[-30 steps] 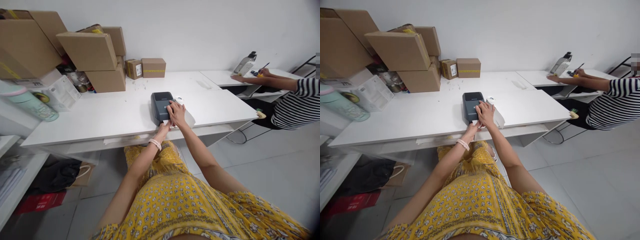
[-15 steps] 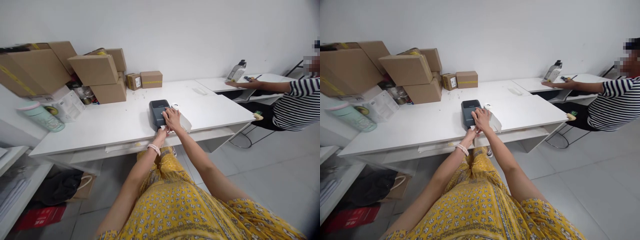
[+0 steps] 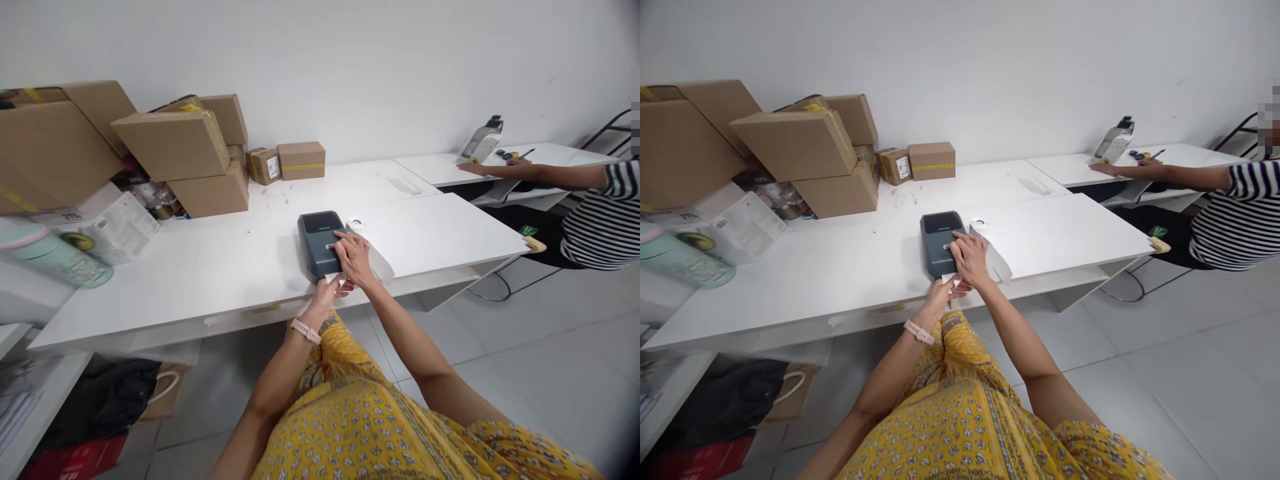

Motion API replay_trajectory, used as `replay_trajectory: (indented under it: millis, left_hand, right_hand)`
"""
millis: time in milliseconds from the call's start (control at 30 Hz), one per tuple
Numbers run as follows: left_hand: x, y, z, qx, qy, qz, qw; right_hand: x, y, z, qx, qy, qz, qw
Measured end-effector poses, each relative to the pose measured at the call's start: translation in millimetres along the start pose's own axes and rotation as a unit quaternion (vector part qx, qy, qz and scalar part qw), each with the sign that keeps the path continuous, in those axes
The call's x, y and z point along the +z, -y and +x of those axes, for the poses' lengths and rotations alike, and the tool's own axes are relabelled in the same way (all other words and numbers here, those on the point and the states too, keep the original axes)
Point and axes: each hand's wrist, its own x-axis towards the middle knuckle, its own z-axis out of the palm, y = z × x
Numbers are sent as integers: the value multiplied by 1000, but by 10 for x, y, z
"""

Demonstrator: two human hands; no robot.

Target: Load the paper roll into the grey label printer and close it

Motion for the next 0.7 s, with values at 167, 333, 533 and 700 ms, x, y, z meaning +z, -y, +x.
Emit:
replay_trajectory:
  millis: [167, 333, 533, 700]
  left_hand:
    - [60, 53, -29, 4, -54, -3, 999]
    - [-237, -103, -285, 21, 6, 172, 985]
    - [-578, -317, -254, 256, -263, 206, 907]
    - [-348, -280, -15, 248, -141, 212, 935]
  right_hand:
    - [-8, 28, 26, -12, -7, -3, 1000]
    - [-31, -30, -65, 9, 7, 70, 997]
    - [129, -362, -313, 175, -71, 236, 953]
    - [206, -296, -344, 130, -47, 245, 960]
